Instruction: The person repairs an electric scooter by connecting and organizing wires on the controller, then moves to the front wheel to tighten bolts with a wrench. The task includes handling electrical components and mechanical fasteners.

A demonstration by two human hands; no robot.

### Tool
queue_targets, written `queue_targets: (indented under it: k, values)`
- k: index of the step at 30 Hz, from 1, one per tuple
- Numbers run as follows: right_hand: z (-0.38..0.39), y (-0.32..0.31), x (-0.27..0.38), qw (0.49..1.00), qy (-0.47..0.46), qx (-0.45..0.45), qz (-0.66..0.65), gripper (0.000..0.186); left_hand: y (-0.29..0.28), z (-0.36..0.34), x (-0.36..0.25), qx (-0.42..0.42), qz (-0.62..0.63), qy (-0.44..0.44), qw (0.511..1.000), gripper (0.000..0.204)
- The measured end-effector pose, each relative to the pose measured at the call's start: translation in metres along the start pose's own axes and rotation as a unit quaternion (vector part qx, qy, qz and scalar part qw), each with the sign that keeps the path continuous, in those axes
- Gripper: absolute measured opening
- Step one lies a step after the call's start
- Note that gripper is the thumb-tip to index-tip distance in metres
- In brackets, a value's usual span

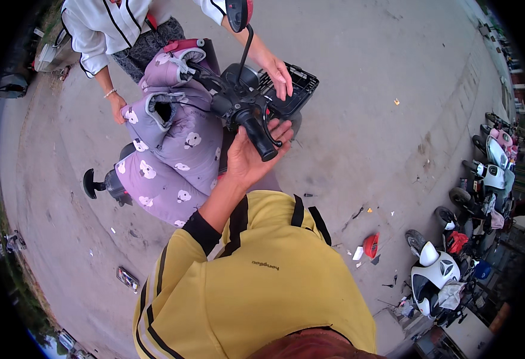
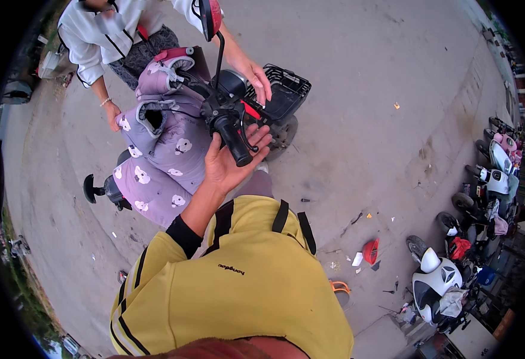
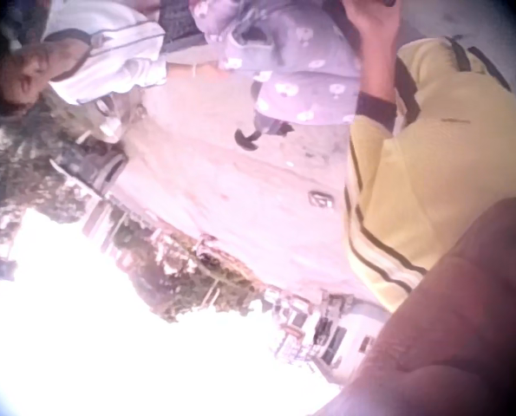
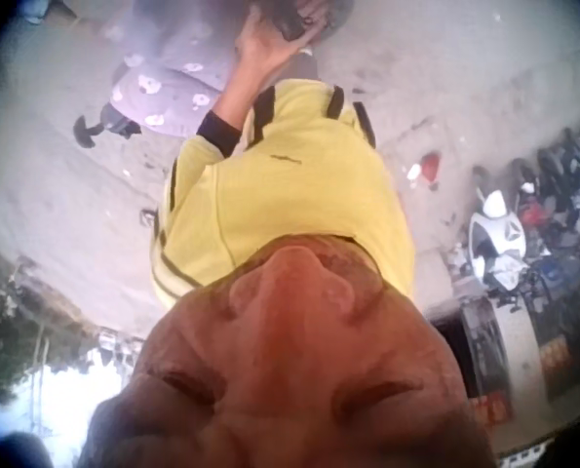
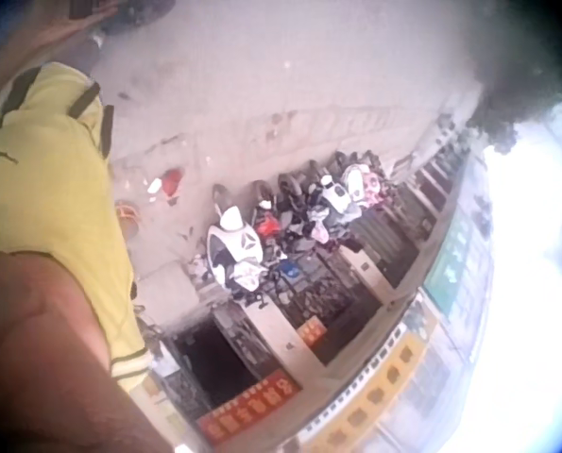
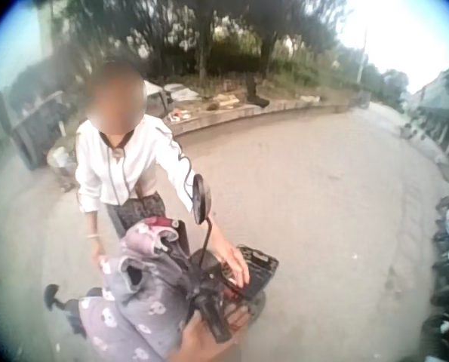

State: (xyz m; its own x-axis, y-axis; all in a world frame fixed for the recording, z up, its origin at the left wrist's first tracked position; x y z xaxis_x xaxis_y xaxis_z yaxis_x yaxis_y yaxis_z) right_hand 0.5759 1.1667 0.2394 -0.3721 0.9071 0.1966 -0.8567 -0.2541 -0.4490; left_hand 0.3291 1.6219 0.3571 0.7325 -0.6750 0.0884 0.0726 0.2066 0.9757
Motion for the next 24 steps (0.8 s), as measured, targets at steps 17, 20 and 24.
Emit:
queue_targets:
  k: [17,20,24]
  values:
    - [-0.089,-0.177,0.266,0.966,-0.199,-0.132,0.096,0.034,-0.008,-0.003,-0.005,-0.250,-0.139,0.046,0.957,0.040]
    - [-0.100,-0.180,0.435,0.943,-0.325,0.013,-0.067,0.032,-0.010,0.000,-0.009,-0.314,-0.218,0.107,0.918,0.042]
    - [-0.093,-0.128,0.601,0.903,-0.390,0.177,-0.041,0.040,0.001,0.003,-0.010,-0.389,-0.242,0.190,0.868,0.041]
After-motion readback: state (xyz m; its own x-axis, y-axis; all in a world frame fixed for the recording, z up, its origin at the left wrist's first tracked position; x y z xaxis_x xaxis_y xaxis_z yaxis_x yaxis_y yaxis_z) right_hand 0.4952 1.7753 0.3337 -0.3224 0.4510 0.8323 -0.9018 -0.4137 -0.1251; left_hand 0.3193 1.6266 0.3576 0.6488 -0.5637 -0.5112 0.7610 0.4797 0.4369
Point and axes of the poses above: each hand's wrist, its own z-axis away from the middle knuckle, its own y-axis out of the palm, x = y × z, the point moved 6 cm from there along -z, towards the middle knuckle, and after that the axes turned 8 degrees about z, right-handed, at the moved point
